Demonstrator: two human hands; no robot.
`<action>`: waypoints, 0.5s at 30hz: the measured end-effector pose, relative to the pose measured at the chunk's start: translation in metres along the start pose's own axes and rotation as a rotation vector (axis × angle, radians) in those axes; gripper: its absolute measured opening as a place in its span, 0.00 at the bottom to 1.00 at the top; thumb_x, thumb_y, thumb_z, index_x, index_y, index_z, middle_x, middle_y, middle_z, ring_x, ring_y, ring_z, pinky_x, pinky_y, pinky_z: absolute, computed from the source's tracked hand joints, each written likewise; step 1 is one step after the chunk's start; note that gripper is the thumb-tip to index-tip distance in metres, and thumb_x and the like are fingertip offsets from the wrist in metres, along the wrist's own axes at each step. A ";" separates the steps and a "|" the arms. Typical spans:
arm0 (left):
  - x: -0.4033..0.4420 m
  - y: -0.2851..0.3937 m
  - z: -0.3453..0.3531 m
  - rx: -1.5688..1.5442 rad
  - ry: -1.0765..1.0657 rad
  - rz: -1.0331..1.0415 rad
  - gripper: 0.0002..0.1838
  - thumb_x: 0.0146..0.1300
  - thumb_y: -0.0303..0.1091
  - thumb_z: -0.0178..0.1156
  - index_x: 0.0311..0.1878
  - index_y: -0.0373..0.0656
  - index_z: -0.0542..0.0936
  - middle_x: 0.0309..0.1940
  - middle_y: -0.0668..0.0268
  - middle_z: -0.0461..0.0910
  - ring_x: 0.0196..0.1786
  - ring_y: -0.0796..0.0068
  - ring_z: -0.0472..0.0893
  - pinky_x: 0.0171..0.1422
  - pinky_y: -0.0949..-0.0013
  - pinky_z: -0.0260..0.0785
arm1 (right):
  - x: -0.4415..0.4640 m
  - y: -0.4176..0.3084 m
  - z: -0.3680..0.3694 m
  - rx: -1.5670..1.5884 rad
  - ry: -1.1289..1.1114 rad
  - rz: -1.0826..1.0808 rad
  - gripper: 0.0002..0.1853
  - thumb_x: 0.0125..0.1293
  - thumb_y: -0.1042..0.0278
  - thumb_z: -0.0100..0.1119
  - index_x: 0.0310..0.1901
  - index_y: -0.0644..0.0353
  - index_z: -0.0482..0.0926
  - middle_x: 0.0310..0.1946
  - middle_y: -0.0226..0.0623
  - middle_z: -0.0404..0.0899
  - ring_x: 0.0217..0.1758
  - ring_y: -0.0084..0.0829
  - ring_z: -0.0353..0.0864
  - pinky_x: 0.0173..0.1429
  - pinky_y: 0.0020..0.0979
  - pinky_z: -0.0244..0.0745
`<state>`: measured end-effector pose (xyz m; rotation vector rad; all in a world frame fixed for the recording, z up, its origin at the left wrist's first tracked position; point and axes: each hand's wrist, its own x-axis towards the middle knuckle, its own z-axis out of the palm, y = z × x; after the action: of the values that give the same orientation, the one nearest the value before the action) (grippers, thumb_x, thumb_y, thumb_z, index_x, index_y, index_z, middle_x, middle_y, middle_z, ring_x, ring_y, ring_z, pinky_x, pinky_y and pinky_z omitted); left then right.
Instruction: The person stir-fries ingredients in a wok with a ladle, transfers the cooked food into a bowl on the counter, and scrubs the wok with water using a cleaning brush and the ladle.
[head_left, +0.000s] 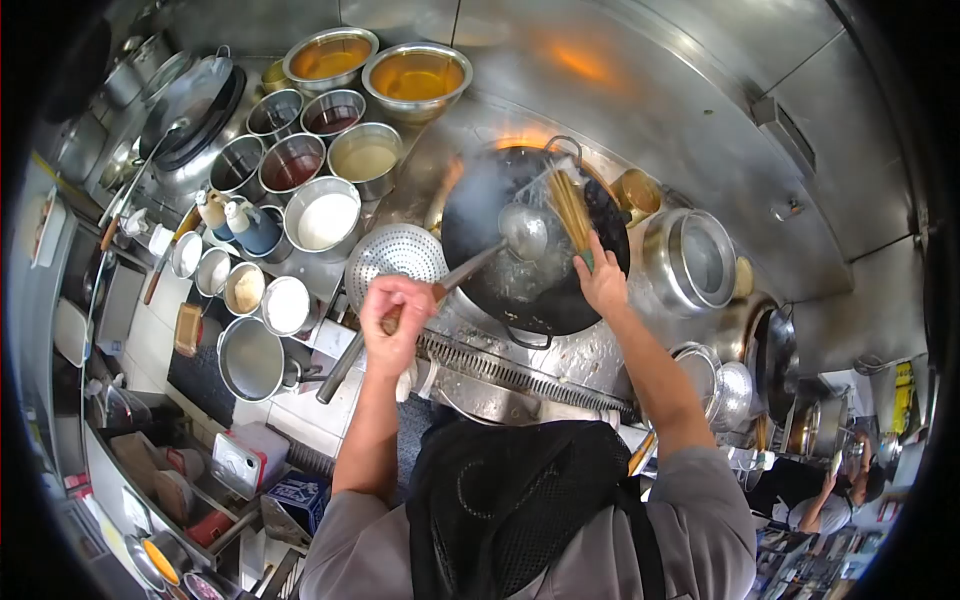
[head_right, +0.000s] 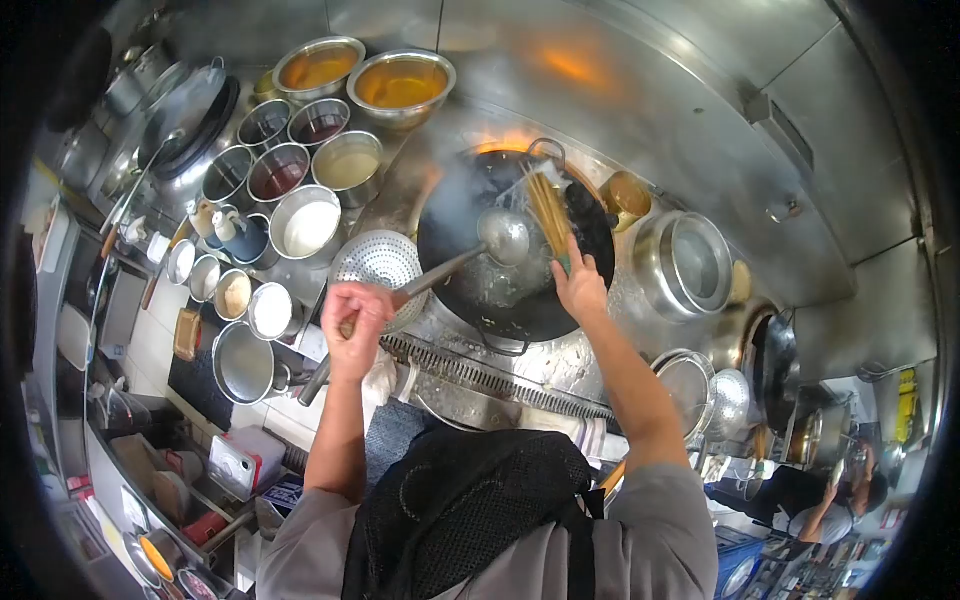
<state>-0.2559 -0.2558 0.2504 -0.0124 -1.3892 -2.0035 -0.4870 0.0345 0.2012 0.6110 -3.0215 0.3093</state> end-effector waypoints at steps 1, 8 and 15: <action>0.001 0.000 -0.004 -0.035 0.047 0.013 0.06 0.68 0.23 0.59 0.44 0.40 0.72 0.28 0.66 0.77 0.32 0.78 0.75 0.46 0.70 0.73 | -0.004 0.000 0.005 0.110 0.049 -0.046 0.34 0.68 0.48 0.59 0.74 0.38 0.60 0.51 0.57 0.77 0.48 0.62 0.81 0.52 0.54 0.77; -0.020 -0.008 -0.027 -0.170 0.180 -0.103 0.07 0.69 0.27 0.60 0.46 0.46 0.72 0.29 0.73 0.72 0.35 0.76 0.74 0.68 0.52 0.64 | 0.002 0.000 0.007 -0.189 -0.280 -0.057 0.35 0.68 0.47 0.57 0.74 0.35 0.58 0.52 0.55 0.77 0.49 0.57 0.83 0.51 0.50 0.80; -0.029 -0.027 -0.039 -0.262 0.274 -0.139 0.06 0.70 0.28 0.59 0.46 0.46 0.72 0.29 0.73 0.70 0.38 0.73 0.76 0.70 0.52 0.63 | -0.002 -0.027 0.003 0.710 -0.622 0.383 0.30 0.67 0.46 0.58 0.69 0.44 0.70 0.36 0.53 0.83 0.46 0.56 0.84 0.49 0.51 0.80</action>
<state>-0.2342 -0.2675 0.2012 0.2389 -0.9733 -2.1949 -0.4750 0.0100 0.2030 0.1267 -3.5637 1.5069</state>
